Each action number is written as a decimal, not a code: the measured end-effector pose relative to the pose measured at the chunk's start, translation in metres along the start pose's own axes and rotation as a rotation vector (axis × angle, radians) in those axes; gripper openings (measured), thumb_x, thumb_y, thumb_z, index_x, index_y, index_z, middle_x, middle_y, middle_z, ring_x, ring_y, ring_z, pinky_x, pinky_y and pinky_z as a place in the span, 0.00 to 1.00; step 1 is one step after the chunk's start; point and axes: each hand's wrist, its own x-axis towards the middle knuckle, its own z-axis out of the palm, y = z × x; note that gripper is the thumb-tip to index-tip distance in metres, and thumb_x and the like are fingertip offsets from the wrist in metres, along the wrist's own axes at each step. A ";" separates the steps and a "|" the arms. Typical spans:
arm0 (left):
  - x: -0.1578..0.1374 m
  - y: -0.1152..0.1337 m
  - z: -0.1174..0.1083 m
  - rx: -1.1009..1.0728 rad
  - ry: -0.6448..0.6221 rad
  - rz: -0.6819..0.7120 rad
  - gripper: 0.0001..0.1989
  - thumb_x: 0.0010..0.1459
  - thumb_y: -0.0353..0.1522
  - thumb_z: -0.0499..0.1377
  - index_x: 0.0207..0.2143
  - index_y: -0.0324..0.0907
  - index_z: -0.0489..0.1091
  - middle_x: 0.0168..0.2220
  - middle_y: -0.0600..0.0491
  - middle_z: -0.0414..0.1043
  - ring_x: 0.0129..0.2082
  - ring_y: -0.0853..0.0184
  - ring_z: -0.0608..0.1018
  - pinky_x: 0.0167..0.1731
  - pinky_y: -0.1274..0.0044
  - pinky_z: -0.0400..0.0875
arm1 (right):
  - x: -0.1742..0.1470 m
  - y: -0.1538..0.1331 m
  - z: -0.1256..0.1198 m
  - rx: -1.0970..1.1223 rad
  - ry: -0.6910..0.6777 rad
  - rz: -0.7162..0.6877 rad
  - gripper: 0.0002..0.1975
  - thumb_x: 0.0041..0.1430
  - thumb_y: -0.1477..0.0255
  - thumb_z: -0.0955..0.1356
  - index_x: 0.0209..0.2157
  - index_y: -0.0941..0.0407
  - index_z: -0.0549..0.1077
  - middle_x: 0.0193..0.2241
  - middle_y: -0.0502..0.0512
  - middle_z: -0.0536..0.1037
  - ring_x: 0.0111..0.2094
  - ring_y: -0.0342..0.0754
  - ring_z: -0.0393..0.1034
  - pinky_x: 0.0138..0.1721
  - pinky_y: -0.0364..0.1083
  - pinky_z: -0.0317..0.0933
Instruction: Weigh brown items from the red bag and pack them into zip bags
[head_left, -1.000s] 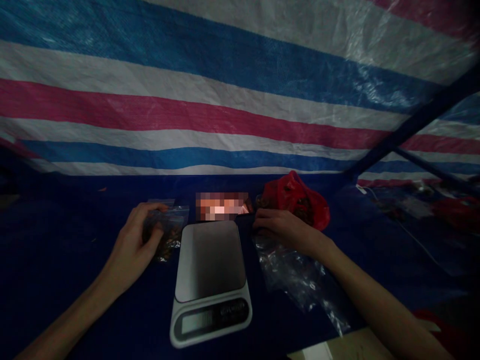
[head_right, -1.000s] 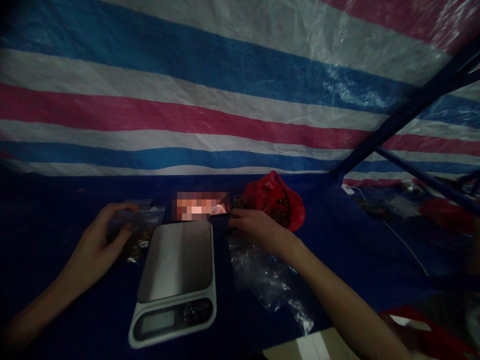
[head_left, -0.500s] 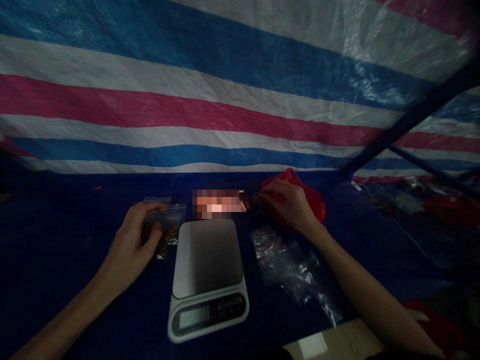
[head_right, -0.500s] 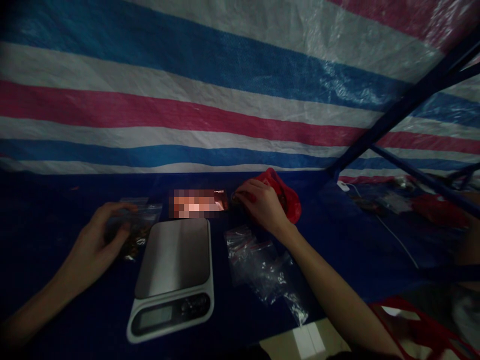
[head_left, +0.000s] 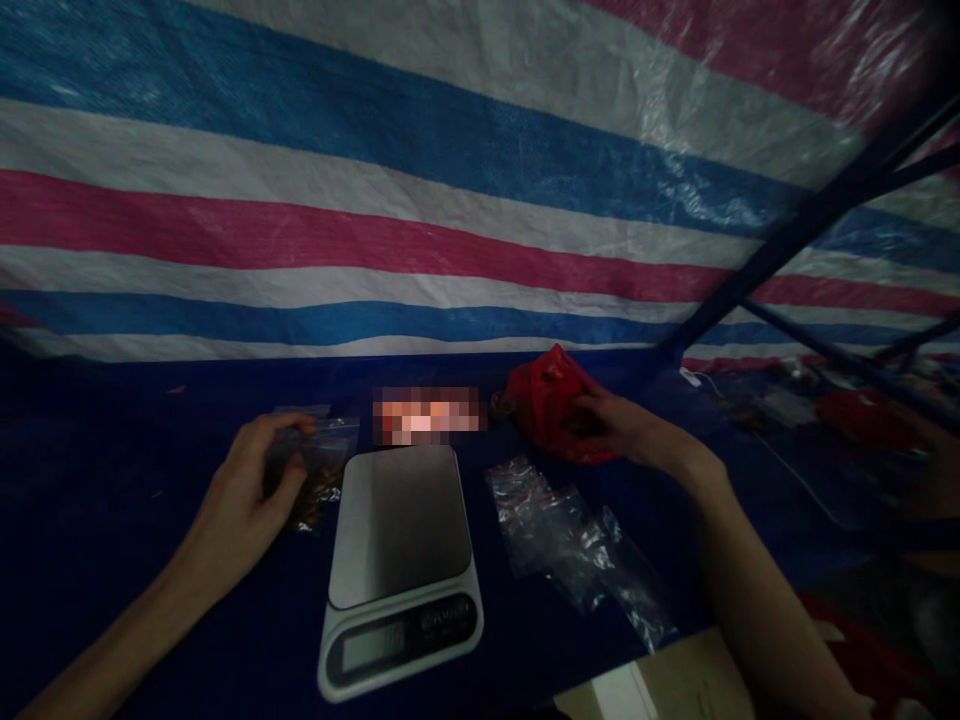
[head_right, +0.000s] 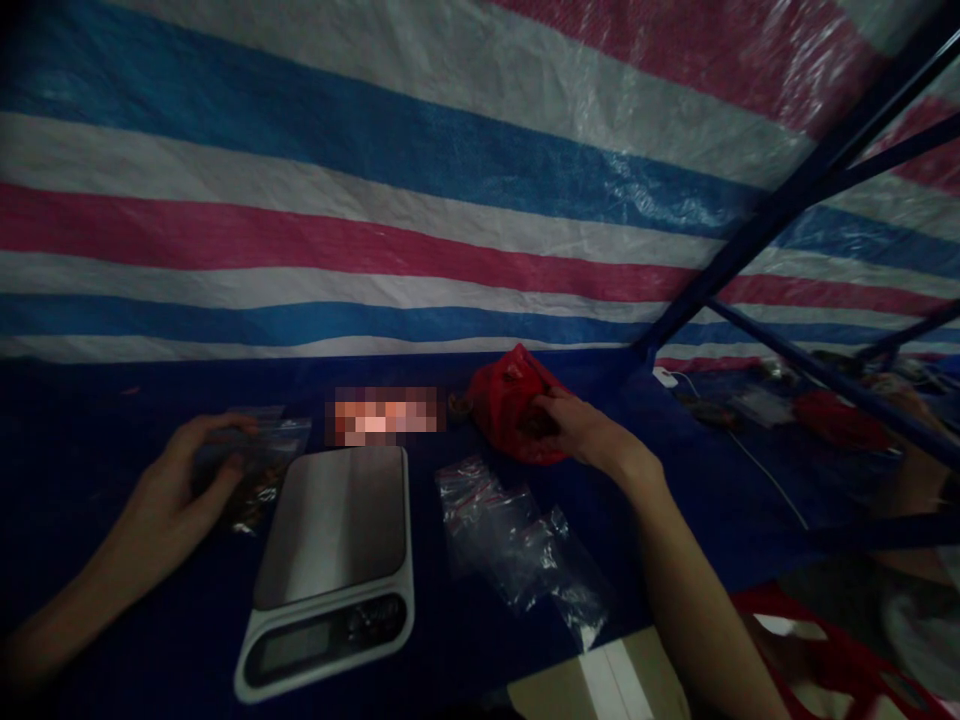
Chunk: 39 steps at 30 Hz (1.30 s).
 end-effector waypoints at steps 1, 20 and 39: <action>0.000 0.000 0.000 0.003 0.000 0.001 0.14 0.63 0.36 0.55 0.51 0.48 0.69 0.51 0.47 0.75 0.54 0.49 0.79 0.57 0.52 0.73 | 0.000 0.000 0.006 -0.018 -0.005 0.010 0.17 0.55 0.77 0.74 0.47 0.54 0.80 0.48 0.61 0.82 0.41 0.53 0.80 0.43 0.49 0.74; -0.002 0.004 -0.001 0.001 -0.018 -0.006 0.13 0.65 0.37 0.54 0.51 0.49 0.68 0.52 0.49 0.74 0.54 0.52 0.78 0.58 0.56 0.72 | 0.005 -0.019 -0.009 0.057 0.332 -0.104 0.08 0.68 0.73 0.67 0.41 0.54 0.80 0.38 0.57 0.81 0.37 0.52 0.78 0.41 0.49 0.71; 0.000 0.008 -0.003 -0.002 0.000 0.010 0.13 0.64 0.36 0.54 0.51 0.47 0.69 0.51 0.47 0.75 0.53 0.53 0.78 0.57 0.56 0.73 | 0.073 -0.083 0.005 -0.082 0.013 -0.307 0.12 0.69 0.81 0.65 0.40 0.57 0.80 0.41 0.56 0.79 0.39 0.46 0.76 0.43 0.46 0.67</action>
